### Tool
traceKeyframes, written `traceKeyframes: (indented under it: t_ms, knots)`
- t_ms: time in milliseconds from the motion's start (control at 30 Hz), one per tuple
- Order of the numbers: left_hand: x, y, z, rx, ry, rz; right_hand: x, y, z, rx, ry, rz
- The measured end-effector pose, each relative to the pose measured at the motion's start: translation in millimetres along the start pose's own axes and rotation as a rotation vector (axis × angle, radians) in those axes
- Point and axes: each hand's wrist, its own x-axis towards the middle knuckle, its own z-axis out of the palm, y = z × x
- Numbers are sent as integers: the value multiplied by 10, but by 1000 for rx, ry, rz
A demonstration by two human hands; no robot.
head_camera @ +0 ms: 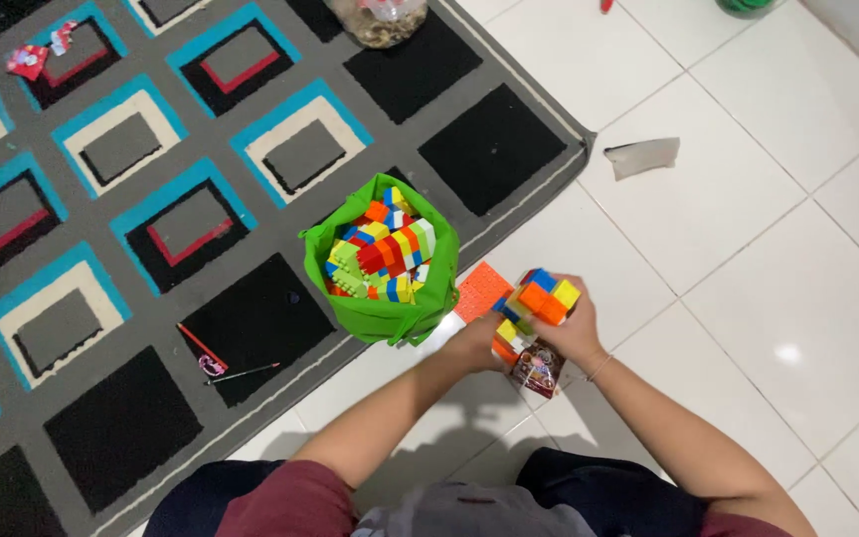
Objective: Gathering and organizing toy blocks into a green storage bag.
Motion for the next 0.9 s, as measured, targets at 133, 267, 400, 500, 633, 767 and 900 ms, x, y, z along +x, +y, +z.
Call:
traceKeyframes:
  t_ms: [133,267,400,500,633,767,900]
  knots:
    - [-228,391,-830,316,-182,-164,315,-378,119,-50,-30,-94]
    - [-592,352,-1417,725,-51,-46,726,-683,577,59,-256,-113]
    - [-1055,236,-1588,1176,480,258,1017,-631,1113,248,-490,76]
    - [-1059,-269,-1434,1031,281,244,1123,-720,1381,236,-561,159]
    - [-1266,-226,-1402,944,289,448,1095,-854,1524,30,-744,167]
    - [-1335,-262,-1440,860,309,571,1009,-1443,1516,-622,-851,174]
    - [-1349,-132,-1510,804,368,609,987,-1656,1464,-928,-984,105]
